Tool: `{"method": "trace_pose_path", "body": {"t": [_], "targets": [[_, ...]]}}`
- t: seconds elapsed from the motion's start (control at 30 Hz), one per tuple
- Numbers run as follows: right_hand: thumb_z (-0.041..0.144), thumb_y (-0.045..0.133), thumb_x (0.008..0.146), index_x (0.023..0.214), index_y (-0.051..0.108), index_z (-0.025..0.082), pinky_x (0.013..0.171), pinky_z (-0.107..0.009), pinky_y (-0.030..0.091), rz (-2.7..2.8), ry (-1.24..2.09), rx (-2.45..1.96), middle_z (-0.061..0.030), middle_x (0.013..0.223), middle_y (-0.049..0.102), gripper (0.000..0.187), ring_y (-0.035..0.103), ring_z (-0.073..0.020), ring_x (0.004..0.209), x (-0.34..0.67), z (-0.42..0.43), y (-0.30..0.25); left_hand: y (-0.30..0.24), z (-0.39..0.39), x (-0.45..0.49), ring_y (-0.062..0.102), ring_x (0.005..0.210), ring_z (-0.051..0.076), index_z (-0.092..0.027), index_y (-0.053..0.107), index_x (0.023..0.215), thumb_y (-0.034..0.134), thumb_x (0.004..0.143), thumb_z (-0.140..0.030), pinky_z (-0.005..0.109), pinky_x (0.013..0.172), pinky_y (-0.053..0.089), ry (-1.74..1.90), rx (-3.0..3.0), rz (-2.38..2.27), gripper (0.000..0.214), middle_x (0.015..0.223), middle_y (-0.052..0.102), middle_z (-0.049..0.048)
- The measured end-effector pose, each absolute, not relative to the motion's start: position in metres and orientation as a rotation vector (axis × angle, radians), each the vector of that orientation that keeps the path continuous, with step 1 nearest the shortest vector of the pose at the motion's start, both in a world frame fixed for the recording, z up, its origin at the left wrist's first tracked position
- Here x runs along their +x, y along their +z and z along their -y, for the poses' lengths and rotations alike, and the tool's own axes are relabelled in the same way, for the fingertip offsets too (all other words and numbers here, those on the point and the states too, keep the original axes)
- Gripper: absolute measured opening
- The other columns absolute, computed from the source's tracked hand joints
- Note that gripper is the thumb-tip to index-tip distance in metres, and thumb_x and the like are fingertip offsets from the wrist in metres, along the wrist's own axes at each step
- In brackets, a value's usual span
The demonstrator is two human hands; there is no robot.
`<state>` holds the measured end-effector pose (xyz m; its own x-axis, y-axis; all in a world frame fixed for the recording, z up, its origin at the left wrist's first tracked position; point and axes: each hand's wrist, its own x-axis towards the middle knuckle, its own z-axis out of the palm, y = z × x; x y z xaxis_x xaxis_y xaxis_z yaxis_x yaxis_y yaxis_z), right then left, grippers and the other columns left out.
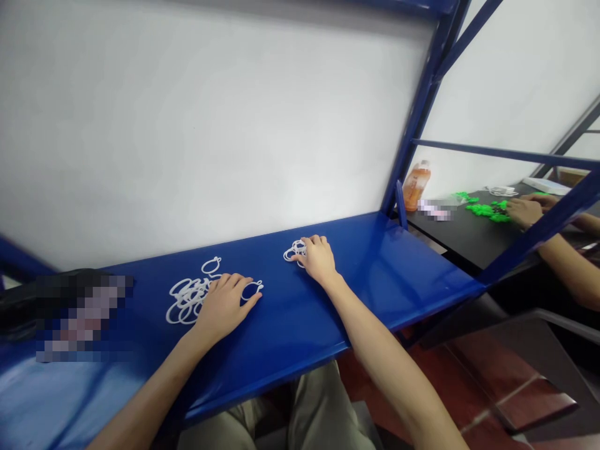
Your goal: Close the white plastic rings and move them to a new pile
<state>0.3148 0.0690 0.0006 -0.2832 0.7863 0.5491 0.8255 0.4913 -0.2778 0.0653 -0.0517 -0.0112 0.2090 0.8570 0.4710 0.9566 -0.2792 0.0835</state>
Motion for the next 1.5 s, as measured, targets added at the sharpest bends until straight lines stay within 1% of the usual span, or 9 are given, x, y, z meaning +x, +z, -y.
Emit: {"method": "trace_pose_path", "body": {"t": [0.27, 0.47, 0.67, 0.8, 0.9, 1.03, 1.2, 1.33, 1.5], "targets": [[0.040, 0.058, 0.098, 0.116, 0.070, 0.018, 0.096, -0.046, 0.047, 2.013, 0.018, -1.179, -0.0139, 0.108, 0.067, 0.031, 0.056, -0.0297, 0.104, 0.303, -0.051, 0.016, -0.005, 0.050, 0.066, 0.057, 0.103, 0.030, -0.020, 0.065, 0.112, 0.062, 0.089, -0.049, 0.046, 0.090, 0.044, -0.789, -2.243, 1.740, 0.037, 0.107, 0.067, 0.0101], [0.037, 0.059, 0.097, 0.107, 0.070, 0.019, 0.079, -0.030, 0.051, 2.190, 0.693, -0.818, -0.0050, 0.097, 0.073, 0.023, 0.066, -0.0169, 0.084, 0.277, -0.023, 0.023, 0.004, 0.055, 0.070, 0.059, 0.099, 0.029, -0.020, 0.062, 0.106, 0.062, 0.088, -0.057, 0.043, 0.090, 0.044, -0.949, -2.165, 1.690, 0.042, 0.103, 0.067, 0.0098], [0.039, 0.060, 0.095, 0.093, 0.070, 0.018, 0.067, -0.025, 0.047, 2.139, 1.104, -0.776, -0.0004, 0.078, 0.070, 0.023, 0.062, -0.0134, 0.070, 0.263, -0.006, 0.020, 0.003, 0.057, 0.074, 0.059, 0.090, 0.027, -0.019, 0.060, 0.096, 0.059, 0.088, -0.061, 0.041, 0.082, 0.043, -0.932, -2.124, 1.712, 0.043, 0.094, 0.066, 0.0088], [0.042, 0.063, 0.092, 0.088, 0.067, 0.017, 0.063, -0.024, 0.045, 2.076, 1.290, -0.751, 0.0012, 0.071, 0.066, 0.026, 0.060, -0.0123, 0.065, 0.260, -0.007, 0.015, 0.002, 0.057, 0.074, 0.060, 0.093, 0.029, -0.019, 0.060, 0.097, 0.059, 0.088, -0.060, 0.041, 0.082, 0.042, -0.848, -2.143, 1.738, 0.042, 0.095, 0.066, 0.0097], [0.040, 0.061, 0.093, 0.092, 0.064, 0.017, 0.064, -0.025, 0.047, 2.031, 1.238, -0.773, 0.0003, 0.074, 0.068, 0.023, 0.062, -0.0126, 0.066, 0.260, -0.010, 0.010, 0.005, 0.056, 0.075, 0.061, 0.093, 0.028, -0.020, 0.059, 0.097, 0.058, 0.092, -0.053, 0.040, 0.082, 0.043, -0.898, -2.246, 1.765, 0.033, 0.094, 0.066, 0.0081], [0.039, 0.056, 0.097, 0.101, 0.064, 0.018, 0.068, -0.026, 0.051, 2.000, 1.152, -0.741, -0.0015, 0.080, 0.071, 0.023, 0.064, -0.0135, 0.069, 0.262, -0.012, 0.009, 0.011, 0.055, 0.077, 0.064, 0.083, 0.020, -0.022, 0.058, 0.092, 0.049, 0.098, -0.037, 0.034, 0.077, 0.045, -1.240, -2.400, 1.910, 0.019, 0.086, 0.069, 0.0023], [0.034, 0.054, 0.099, 0.096, 0.068, 0.017, 0.068, -0.024, 0.049, 2.150, 1.019, -0.674, -0.0014, 0.079, 0.070, 0.022, 0.064, -0.0132, 0.070, 0.264, -0.008, 0.016, 0.018, 0.055, 0.076, 0.056, 0.059, 0.014, -0.022, 0.059, 0.076, 0.054, 0.094, -0.039, 0.027, 0.061, 0.041, -1.482, -2.459, 2.212, 0.025, 0.065, 0.062, -0.0049], [0.024, 0.050, 0.101, 0.095, 0.069, 0.017, 0.070, -0.023, 0.049, 2.280, 0.865, -0.553, -0.0024, 0.080, 0.070, 0.022, 0.065, -0.0132, 0.072, 0.265, -0.008, 0.016, 0.017, 0.057, 0.073, 0.059, 0.075, 0.016, -0.023, 0.064, 0.078, 0.058, 0.088, -0.024, 0.030, 0.073, 0.042, -1.426, -2.450, 2.078, 0.012, 0.078, 0.068, -0.0029], [0.020, 0.049, 0.101, 0.097, 0.068, 0.017, 0.073, -0.025, 0.049, 2.401, 0.610, -0.423, -0.0055, 0.086, 0.070, 0.020, 0.063, -0.0156, 0.078, 0.270, -0.011, 0.011, 0.014, 0.057, 0.070, 0.057, 0.088, 0.020, -0.023, 0.065, 0.076, 0.058, 0.087, -0.017, 0.035, 0.083, 0.038, -1.231, -2.476, 1.901, 0.015, 0.081, 0.070, -0.0017]]}}
